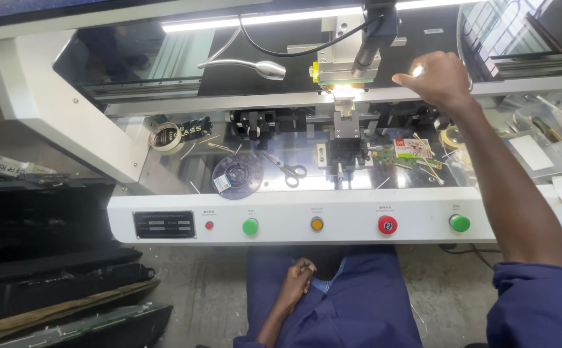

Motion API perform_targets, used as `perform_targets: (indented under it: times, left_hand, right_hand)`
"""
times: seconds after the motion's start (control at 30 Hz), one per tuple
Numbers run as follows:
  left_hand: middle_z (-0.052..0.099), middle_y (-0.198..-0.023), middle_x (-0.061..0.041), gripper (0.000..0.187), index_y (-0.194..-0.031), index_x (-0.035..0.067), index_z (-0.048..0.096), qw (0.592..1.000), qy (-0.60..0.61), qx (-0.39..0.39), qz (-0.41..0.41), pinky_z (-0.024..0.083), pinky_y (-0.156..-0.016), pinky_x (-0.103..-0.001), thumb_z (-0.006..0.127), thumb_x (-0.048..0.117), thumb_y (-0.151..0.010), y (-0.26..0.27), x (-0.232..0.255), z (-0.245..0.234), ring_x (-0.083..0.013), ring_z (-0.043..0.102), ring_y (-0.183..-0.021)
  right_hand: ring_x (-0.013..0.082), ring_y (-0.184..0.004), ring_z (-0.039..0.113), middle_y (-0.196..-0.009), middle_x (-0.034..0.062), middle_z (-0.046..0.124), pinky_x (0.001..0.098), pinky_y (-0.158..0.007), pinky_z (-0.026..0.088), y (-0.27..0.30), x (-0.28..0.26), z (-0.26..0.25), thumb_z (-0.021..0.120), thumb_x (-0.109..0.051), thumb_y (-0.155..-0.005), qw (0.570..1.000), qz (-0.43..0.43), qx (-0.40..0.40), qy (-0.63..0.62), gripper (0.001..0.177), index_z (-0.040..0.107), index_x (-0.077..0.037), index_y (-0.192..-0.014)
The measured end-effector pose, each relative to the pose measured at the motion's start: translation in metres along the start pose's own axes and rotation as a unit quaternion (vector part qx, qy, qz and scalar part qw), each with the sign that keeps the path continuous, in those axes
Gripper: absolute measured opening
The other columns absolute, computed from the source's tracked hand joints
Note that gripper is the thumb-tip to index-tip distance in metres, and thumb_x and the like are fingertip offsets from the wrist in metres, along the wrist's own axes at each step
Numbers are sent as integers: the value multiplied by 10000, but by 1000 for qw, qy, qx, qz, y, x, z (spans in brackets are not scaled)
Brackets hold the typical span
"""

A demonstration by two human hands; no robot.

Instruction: Inspecting and cleaning a circuit board at a repair station

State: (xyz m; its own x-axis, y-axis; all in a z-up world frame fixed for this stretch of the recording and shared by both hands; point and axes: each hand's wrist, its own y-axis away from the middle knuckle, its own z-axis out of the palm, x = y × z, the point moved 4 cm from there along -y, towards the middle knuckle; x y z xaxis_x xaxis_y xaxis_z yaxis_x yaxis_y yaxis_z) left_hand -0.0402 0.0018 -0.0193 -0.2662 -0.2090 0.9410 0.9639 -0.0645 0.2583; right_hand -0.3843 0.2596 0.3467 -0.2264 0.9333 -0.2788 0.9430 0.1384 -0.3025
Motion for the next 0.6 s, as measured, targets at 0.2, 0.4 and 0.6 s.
perform_targets:
  times: [0.2, 0.4, 0.6]
  left_hand:
    - [403, -576, 51, 88, -856, 129, 579, 999, -41, 13, -26, 255, -400, -210, 531, 146, -929, 3, 10, 1, -47, 358, -438]
    - [634, -726, 42, 107, -951, 214, 605, 896, -416, -156, 6, 419, -671, -358, 525, 258, -895, 18, 94, 15, -164, 614, -687]
    - [725, -1063, -99, 262, -1138, 73, 661, 765, -574, -128, 261, 561, -769, -379, 494, 178, -966, -16, 285, 18, -232, 691, -961]
  right_hand:
    - [308, -662, 512, -773, 129, 533, 445, -584, 391, 31, -2, 2, 536, -177, -911, 973, -187, 127, 34, 182, 533, -29, -1016]
    - [204, -699, 503, -827, 110, 568, 295, -591, 418, 60, -9, 7, 474, 134, -925, 887, -259, 334, 183, 233, 594, 20, -1089]
    - [189, -666, 477, -800, 53, 521, 318, -540, 379, 44, 15, 8, 704, 55, -861, 926, -281, 238, 89, 246, 620, -43, -1070]
